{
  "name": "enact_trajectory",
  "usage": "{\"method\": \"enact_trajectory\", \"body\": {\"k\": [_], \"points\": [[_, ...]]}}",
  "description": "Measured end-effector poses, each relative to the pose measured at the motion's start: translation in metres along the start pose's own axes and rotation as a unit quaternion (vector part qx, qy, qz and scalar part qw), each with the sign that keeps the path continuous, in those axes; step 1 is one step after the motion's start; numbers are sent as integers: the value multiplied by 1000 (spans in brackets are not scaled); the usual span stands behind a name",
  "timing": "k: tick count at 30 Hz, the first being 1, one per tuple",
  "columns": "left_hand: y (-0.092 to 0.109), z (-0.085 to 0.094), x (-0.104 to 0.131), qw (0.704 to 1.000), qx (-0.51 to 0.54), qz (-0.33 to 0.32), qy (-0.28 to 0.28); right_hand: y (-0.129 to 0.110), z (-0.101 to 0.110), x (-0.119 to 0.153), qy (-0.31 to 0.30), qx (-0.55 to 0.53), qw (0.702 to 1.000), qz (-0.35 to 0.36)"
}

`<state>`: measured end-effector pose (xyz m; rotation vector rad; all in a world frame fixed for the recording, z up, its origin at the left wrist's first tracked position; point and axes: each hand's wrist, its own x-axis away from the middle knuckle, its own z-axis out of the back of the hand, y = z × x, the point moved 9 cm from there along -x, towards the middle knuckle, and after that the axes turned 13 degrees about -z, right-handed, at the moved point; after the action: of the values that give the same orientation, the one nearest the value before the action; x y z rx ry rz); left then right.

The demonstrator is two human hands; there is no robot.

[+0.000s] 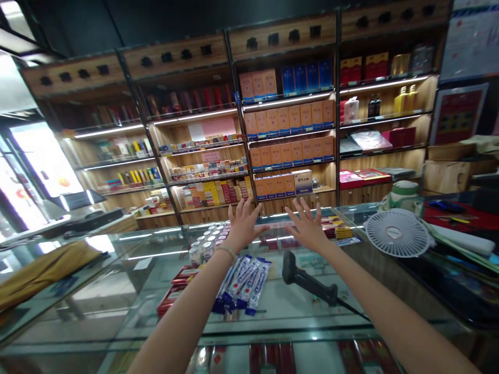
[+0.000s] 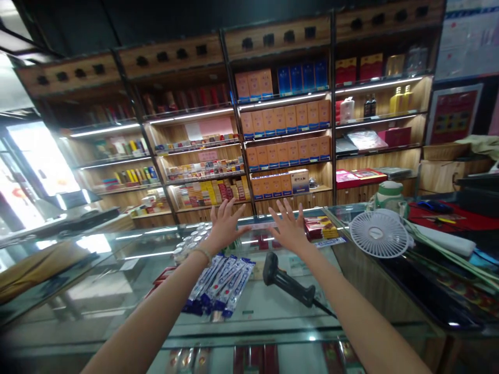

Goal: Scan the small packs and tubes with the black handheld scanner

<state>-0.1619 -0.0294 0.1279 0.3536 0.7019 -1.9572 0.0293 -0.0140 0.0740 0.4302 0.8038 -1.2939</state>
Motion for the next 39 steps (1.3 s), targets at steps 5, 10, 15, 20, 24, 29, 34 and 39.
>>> {"method": "enact_trajectory", "body": {"k": [5, 10, 15, 20, 24, 29, 34, 39], "points": [[-24, 16, 33, 1000, -11, 14, -6, -41, 8, 9, -4, -19, 999, 26], [-43, 29, 62, 1000, -19, 15, -11, -66, 9, 16, -8, -37, 999, 29], [-64, 39, 89, 999, -25, 36, -30, -96, 2, 23, -25, -56, 997, 39], [-87, 42, 119, 995, -48, 63, -54, -137, 2, 32, -32, -82, 994, 63], [-106, 42, 141, 993, -58, 78, -70, -168, 0, 39, -44, -103, 991, 79], [-129, 38, 169, 989, -67, 80, -103, -195, -11, 46, -78, -122, 986, 83], [-156, 23, 201, 984, -64, 88, -138, -222, -29, 56, -111, -127, 981, 91], [-175, 3, 228, 980, -42, 94, -171, -243, -51, 67, -150, -138, 974, 95]]}}
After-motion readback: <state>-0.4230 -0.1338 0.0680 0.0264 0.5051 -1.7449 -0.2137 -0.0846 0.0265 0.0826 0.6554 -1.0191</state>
